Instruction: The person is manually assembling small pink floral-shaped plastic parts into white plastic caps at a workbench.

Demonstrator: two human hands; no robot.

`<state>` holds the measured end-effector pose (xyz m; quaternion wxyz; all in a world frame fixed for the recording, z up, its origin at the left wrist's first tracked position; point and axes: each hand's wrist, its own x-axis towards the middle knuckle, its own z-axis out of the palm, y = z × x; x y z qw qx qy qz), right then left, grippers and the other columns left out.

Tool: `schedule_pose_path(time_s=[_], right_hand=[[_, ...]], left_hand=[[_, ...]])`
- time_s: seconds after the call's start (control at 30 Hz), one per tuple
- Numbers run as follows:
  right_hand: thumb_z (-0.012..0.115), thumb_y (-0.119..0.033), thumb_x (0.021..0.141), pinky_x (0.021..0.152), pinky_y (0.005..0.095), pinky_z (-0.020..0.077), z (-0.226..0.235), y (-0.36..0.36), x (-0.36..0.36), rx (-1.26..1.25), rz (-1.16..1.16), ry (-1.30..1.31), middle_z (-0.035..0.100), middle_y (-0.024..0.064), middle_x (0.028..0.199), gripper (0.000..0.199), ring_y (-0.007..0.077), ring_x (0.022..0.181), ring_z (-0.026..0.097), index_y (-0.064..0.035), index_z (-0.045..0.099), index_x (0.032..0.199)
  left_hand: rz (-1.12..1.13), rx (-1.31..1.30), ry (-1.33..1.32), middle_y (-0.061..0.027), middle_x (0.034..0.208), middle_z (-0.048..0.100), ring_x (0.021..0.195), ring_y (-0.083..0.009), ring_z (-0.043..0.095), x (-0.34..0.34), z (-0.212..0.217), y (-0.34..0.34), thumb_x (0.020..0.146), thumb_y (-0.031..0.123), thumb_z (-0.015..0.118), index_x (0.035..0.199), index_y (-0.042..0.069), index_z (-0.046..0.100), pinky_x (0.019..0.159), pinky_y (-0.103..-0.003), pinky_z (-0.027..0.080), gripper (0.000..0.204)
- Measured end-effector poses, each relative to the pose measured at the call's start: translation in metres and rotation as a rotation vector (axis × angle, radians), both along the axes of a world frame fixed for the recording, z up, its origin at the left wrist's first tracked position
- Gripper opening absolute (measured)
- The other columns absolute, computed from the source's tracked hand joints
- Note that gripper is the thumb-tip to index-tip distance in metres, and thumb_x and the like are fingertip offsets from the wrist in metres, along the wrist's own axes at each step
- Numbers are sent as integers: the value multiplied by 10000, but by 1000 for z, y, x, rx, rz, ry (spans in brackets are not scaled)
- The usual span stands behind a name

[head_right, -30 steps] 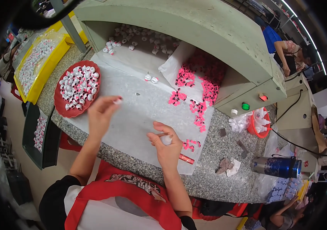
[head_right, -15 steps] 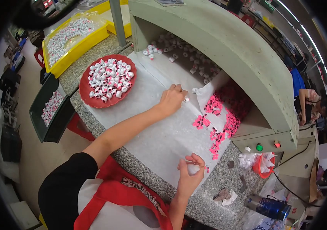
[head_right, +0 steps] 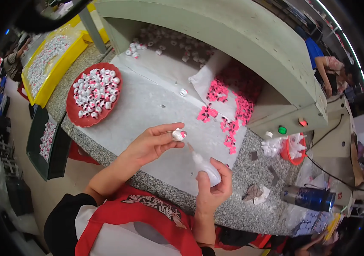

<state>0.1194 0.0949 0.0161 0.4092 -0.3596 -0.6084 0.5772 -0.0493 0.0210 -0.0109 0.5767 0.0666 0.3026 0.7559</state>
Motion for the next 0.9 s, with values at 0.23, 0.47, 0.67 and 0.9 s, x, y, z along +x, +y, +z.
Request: schedule_pose_path(time_s=[0.23,0.47,0.67,0.9], right_hand=[[578,-85,732,661,242,431,13,-10,15,500,-10,-102,560,96,850,204,137,713,537,16,548,907],[618,-14,647,539,267,458,15,-9,10,583,26,-72,604,128,681,212,212,555,589,18,566,849],[615,-12,655,518,263,454,18,-5,9,607,62,-84,603,127,678,207,206,542,584,16,556,852],[619,-20,655,516,287,469,26,-3,9,682,135,-138,610,90,689,182,219,535,581,5,562,826]], left_hand=[[196,-12,708,-120,991,563,930,-199,575,31,15,-1,749,-110,562,1056,-58,506,772,-273,507,316],[282,24,832,-139,1015,512,927,-202,569,33,17,-6,734,-121,574,1012,-70,516,797,-293,510,288],[281,36,889,-147,1014,509,925,-209,567,33,18,-5,727,-127,573,1004,-69,524,792,-301,517,288],[315,10,997,-117,1000,533,908,-182,574,31,18,-6,712,-121,583,994,-13,574,773,-262,525,302]])
